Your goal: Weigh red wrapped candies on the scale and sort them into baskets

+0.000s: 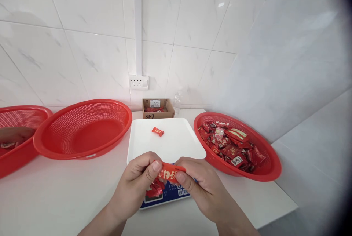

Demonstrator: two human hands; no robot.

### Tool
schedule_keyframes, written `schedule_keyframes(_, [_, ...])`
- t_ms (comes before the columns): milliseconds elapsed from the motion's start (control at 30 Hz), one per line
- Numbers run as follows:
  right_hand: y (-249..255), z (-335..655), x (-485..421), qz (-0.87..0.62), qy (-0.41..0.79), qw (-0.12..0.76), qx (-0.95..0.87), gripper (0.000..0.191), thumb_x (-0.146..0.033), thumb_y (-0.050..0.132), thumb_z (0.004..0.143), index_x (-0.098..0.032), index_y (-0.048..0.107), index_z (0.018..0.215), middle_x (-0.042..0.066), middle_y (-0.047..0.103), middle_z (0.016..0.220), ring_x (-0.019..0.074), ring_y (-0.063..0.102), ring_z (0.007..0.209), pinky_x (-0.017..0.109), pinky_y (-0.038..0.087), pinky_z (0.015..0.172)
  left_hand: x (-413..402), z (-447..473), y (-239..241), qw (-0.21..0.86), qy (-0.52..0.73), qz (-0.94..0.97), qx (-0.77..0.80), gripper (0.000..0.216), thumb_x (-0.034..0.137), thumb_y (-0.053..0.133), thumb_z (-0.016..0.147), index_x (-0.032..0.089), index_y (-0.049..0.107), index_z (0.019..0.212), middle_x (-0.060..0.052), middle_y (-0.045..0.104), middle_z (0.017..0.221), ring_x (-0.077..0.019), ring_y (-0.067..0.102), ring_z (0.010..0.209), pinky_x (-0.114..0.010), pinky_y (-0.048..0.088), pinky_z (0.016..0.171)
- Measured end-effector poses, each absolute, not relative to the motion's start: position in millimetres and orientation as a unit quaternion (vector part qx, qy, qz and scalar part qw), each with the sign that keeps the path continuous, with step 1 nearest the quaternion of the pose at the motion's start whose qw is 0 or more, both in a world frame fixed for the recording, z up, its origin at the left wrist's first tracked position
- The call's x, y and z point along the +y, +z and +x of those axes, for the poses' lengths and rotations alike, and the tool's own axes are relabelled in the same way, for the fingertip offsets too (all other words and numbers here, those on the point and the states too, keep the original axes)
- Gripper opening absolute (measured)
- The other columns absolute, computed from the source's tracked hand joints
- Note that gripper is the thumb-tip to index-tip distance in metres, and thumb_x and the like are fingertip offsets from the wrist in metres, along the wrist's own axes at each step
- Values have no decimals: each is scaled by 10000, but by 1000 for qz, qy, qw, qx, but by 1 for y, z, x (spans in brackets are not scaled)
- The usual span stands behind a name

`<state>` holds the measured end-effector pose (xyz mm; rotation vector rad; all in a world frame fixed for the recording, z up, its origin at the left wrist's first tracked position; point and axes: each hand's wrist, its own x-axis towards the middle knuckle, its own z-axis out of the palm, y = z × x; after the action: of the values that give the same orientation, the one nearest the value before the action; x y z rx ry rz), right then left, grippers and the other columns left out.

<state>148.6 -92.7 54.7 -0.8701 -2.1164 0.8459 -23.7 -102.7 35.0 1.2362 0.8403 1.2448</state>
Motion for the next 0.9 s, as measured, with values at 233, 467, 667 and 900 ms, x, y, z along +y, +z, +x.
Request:
schedule_keyframes(233, [56,149,-94,-325,405,350,-779,320,-367,381,915,-191,575,731,5,578,674,108,510,612,214,380,568,-99,-22,33,660,490,482,303,370,498,549,803,164,522,647,17,542,580,-72,462,463,-166,359,377])
schedule_keyframes(467, [54,150,-92,-342,441,376,-740,332,-402,403,898,-188,584,719,8,574,650,116,524,604,219,402,554,-97,-27,36,602,441,579,328,392,509,474,842,157,536,680,-5,552,634,-83,464,513,-191,373,460])
schedule_keyframes(667, [51,144,-92,-351,416,371,-753,323,-396,404,896,-183,605,759,6,560,668,116,487,617,227,393,577,-98,-24,38,535,454,615,359,351,451,416,885,175,552,717,9,515,658,-107,444,596,-216,370,553])
schedule_keyframes(900, [51,147,-91,-366,417,337,-761,335,-474,462,856,-178,589,763,-6,524,661,106,434,602,223,362,549,-97,-30,38,496,411,653,399,368,437,392,894,180,468,641,30,415,603,-102,363,562,-220,317,533])
